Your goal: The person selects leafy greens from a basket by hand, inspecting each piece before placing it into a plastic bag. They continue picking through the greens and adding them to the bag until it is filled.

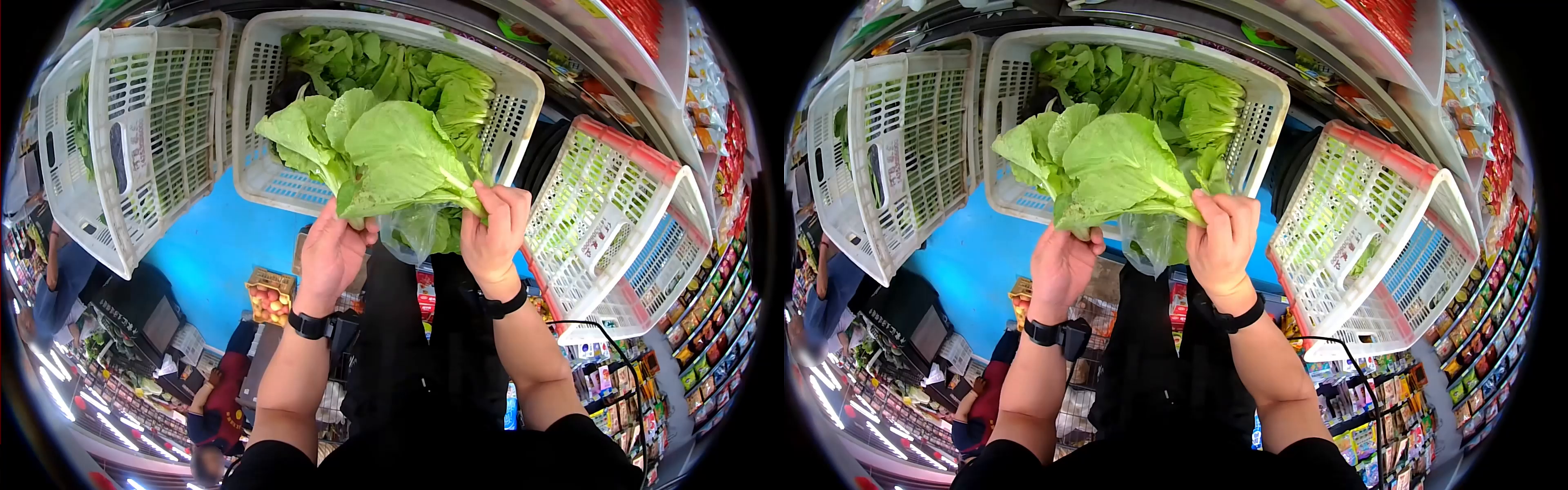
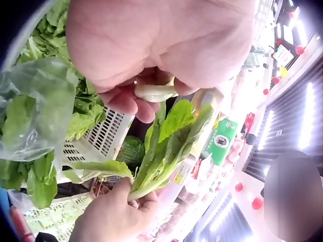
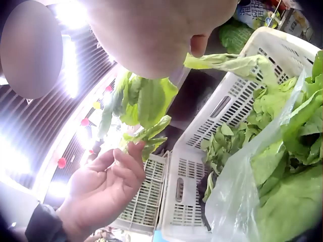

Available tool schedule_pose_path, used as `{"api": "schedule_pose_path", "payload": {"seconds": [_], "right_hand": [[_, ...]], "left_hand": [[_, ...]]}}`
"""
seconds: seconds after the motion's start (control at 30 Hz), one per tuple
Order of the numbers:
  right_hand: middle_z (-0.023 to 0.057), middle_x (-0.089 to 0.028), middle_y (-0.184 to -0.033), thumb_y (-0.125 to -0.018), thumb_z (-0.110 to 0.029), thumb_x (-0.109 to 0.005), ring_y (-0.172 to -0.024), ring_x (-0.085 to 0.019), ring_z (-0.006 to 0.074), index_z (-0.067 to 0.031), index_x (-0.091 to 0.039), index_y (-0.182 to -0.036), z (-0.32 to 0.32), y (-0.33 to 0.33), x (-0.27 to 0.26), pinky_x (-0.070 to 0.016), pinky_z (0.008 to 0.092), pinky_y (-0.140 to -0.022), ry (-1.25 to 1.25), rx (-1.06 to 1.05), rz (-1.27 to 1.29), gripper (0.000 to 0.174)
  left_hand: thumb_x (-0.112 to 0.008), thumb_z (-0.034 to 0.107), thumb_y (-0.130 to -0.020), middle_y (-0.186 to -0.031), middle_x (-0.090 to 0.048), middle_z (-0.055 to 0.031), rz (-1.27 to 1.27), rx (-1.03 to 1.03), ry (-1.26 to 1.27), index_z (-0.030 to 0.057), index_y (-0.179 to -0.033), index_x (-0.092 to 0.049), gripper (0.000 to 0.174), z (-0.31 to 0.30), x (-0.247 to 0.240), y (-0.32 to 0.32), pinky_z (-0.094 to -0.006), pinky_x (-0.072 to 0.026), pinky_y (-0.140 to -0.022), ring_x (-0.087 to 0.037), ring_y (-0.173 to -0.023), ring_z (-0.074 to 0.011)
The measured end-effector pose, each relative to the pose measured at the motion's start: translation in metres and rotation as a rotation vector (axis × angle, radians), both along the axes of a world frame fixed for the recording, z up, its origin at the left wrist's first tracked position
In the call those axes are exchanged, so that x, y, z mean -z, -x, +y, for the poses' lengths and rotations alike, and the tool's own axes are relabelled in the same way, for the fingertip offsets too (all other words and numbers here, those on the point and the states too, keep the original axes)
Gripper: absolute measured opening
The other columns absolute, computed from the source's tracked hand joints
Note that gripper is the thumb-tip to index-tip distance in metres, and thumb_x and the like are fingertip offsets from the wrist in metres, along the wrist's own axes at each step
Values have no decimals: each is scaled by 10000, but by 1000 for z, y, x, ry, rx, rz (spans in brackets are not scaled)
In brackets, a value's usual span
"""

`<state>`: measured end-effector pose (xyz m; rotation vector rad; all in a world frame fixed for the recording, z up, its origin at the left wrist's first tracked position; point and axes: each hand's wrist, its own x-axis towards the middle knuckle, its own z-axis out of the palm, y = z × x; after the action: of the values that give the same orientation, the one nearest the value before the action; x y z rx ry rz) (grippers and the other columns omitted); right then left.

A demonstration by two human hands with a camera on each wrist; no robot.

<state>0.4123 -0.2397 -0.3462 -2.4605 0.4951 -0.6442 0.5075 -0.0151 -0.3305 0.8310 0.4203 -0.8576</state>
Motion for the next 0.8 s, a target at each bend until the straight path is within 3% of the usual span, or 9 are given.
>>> {"api": "schedule_pose_path", "payload": {"seconds": [0.3,0.37,0.4,0.5,0.57,0.63,0.67,0.77,0.8], "right_hand": [[118,-590,-1006,-677,80,-792,-885,-587,341,-54,-702,-1133,22,3,-9,-512,417,-783,-91,-31,64,485],[109,-623,-1023,-698,47,-779,-906,-619,310,-40,-720,-1120,39,1,-14,-539,420,-790,-162,-183,-19,434],[110,-639,-1043,-706,39,-779,-929,-633,308,-36,-726,-1130,51,1,-16,-551,421,-817,-200,-206,-15,433],[121,-663,-1119,-699,48,-788,-984,-664,322,-24,-729,-1153,68,0,-26,-572,422,-871,-269,-258,-6,463],[131,-672,-1174,-684,64,-798,-1015,-681,338,-17,-726,-1165,69,4,-30,-582,422,-898,-304,-282,1,493],[118,-679,-1301,-744,-28,-773,-1167,-667,308,-20,-728,-1194,67,9,-31,-555,435,-987,-278,-360,40,453],[116,-670,-1346,-745,-36,-764,-1232,-653,306,-15,-726,-1176,65,11,-35,-546,439,-1014,-297,-400,69,432],[114,-677,-1330,-729,-34,-774,-1259,-643,312,-22,-726,-1161,60,16,-44,-550,439,-1009,-375,-479,48,434],[126,-696,-1267,-768,-32,-778,-1191,-671,314,-21,-723,-1119,60,18,-43,-565,420,-960,-422,-460,26,355]], "left_hand": [[-460,214,-1085,-1235,-659,-102,57,71,-96,31,-1390,-532,363,-11,11,21,-384,-512,-900,-649,-1077,-224],[-427,173,-1051,-1386,-625,-106,64,26,114,44,-1530,-424,496,-14,24,36,-400,-487,-1015,-629,-1217,-240],[-387,160,-1029,-1472,-573,-121,110,-89,-38,49,-1550,-399,532,-46,-9,29,-445,-442,-1122,-570,-1331,-267],[-358,153,-1021,-1520,-530,-139,137,-105,-62,53,-1575,-365,563,-40,-6,30,-474,-396,-1188,-529,-1386,-296],[-336,156,-1023,-1480,-561,-160,102,-79,-68,55,-1566,-373,554,-39,-8,28,-463,-423,-1169,-563,-1341,-292],[-332,160,-1032,-1404,-604,-177,80,-48,-63,48,-1542,-395,525,-37,-8,21,-442,-461,-1130,-605,-1266,-279],[-352,271,-1039,-1282,-661,-162,112,-69,-212,18,-1402,-504,468,-40,-11,21,-442,-509,-1059,-651,-1134,-288],[-352,291,-1046,-1235,-667,-155,162,-89,-249,17,-1342,-535,443,-24,3,25,-426,-536,-982,-663,-1069,-266],[-383,289,-1038,-1151,-660,-137,181,-118,-218,17,-1280,-554,402,-27,-1,23,-387,-537,-853,-642,-944,-228]]}}
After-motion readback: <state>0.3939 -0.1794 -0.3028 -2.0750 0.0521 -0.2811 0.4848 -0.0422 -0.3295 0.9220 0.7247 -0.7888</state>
